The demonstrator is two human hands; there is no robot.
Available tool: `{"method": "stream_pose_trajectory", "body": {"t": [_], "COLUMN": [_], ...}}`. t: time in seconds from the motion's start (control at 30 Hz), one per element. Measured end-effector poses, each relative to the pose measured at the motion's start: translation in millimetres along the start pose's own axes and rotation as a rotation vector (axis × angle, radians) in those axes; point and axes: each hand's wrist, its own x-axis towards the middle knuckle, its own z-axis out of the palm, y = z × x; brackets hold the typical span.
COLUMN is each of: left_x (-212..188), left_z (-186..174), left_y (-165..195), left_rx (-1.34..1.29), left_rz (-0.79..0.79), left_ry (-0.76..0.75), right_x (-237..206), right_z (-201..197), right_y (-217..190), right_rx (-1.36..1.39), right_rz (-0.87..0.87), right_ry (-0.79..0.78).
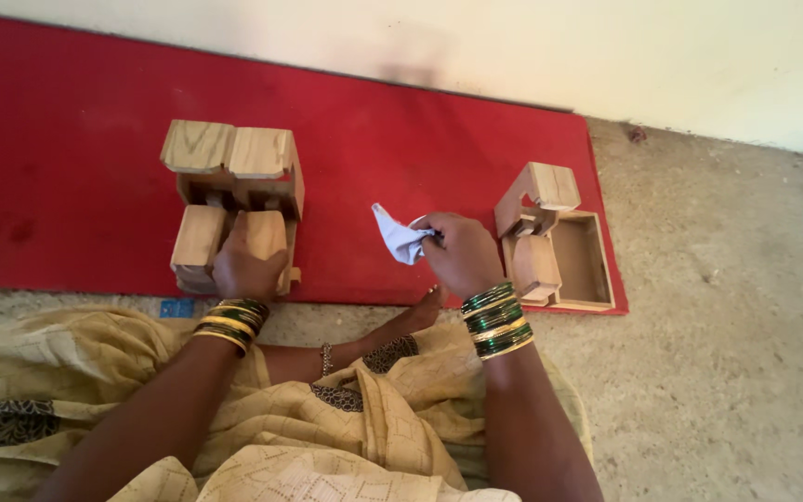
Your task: The person sits on the floor and wipes small wooden handicraft items one at a time with a cloth, including the inside of an open wooden box, placing each cleaned item back on the red mat.
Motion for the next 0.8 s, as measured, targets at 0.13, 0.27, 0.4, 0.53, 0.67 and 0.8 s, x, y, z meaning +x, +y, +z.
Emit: {"method": "stream_pose_trajectory", "body": {"t": [0.13, 0.27, 0.4, 0.53, 0.67, 0.8], "left_x": [4, 6, 9, 11, 11, 9], "left_z": [4, 11, 15, 14, 15, 4], "left_y": [-4, -13, -26, -42, -51, -41], "left_rx": [0.073, 0.102, 0.238, 0.203, 0.229, 0.249], "left_rz": [0.006, -0.006, -0.063, 0.023, 0.038, 0.065], "left_ry": [-0.002, 0.026, 0.031, 0.060, 0.027, -0.065], "right_x": [-1, -1, -3, -4, -1, -3], "right_z": [2, 3, 5, 4, 8, 11], "right_y": [6, 9, 7, 4, 4, 19], "right_rx": [-0.029, -0.058, -0.118, -0.126, -0.087, -0.086], "right_rz": [-0.039, -0.016, -0.065, 0.006, -0.117, -0.085], "right_ry": [-0.034, -0.072, -0.034, -0.062, -0.013, 0.025]}}
